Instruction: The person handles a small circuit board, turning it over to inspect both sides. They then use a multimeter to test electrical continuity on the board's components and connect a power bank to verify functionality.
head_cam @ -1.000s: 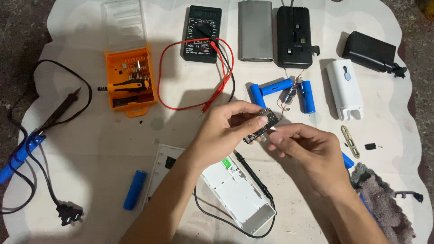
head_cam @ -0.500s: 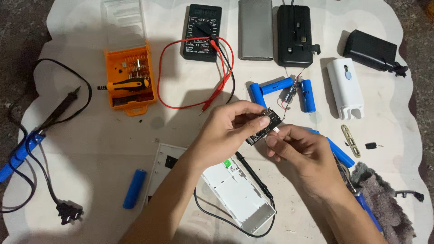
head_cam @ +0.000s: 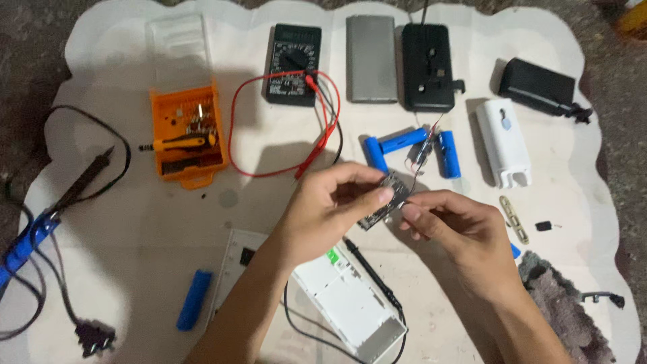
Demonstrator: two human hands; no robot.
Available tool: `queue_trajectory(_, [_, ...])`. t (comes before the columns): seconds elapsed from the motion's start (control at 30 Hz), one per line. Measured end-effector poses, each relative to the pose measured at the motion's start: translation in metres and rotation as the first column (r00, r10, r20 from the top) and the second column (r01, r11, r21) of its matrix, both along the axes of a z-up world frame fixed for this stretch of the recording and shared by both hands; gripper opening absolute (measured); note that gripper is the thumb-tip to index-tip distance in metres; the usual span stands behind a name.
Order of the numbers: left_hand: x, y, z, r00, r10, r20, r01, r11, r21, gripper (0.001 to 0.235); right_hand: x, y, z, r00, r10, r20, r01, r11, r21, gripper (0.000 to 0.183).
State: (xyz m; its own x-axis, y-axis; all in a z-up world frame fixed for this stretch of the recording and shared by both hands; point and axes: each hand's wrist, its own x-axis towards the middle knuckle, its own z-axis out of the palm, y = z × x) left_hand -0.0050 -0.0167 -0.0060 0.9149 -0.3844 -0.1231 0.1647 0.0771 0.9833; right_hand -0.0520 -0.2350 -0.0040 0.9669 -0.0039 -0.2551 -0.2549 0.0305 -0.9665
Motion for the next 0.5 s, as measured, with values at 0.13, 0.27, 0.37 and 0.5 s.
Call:
queue_trajectory(0.13, [-0.002, 0.000, 0.006, 1.000, -0.005, -0.027, 0.005, 1.000, 0.012, 0.033, 0.002, -0.003, 0.002, 1.000, 0.022, 0.021, -0.021, 0.999, -0.047, 0.019])
queue_trajectory(0.27, [0.001, 0.002, 0.010, 0.999, -0.031, -0.009, 0.031, 0.999, 0.013, 0.032, -0.001, 0.004, 0.004, 0.994, -0.048, -0.099, 0.055, 0.997, 0.063, 0.017])
queue_trajectory(0.37, [0.001, 0.005, 0.011, 0.999, -0.032, -0.039, 0.033, 0.999, 0.043, 0.030, -0.002, 0.009, 0.004, 0.993, -0.024, -0.119, 0.034, 0.996, 0.086, 0.015])
queue_trajectory(0.5, [0.002, 0.007, 0.009, 1.000, -0.009, 0.026, 0.006, 0.995, 0.104, 0.030, -0.007, 0.014, -0.001, 0.992, 0.066, -0.108, -0.041, 0.976, 0.215, 0.013])
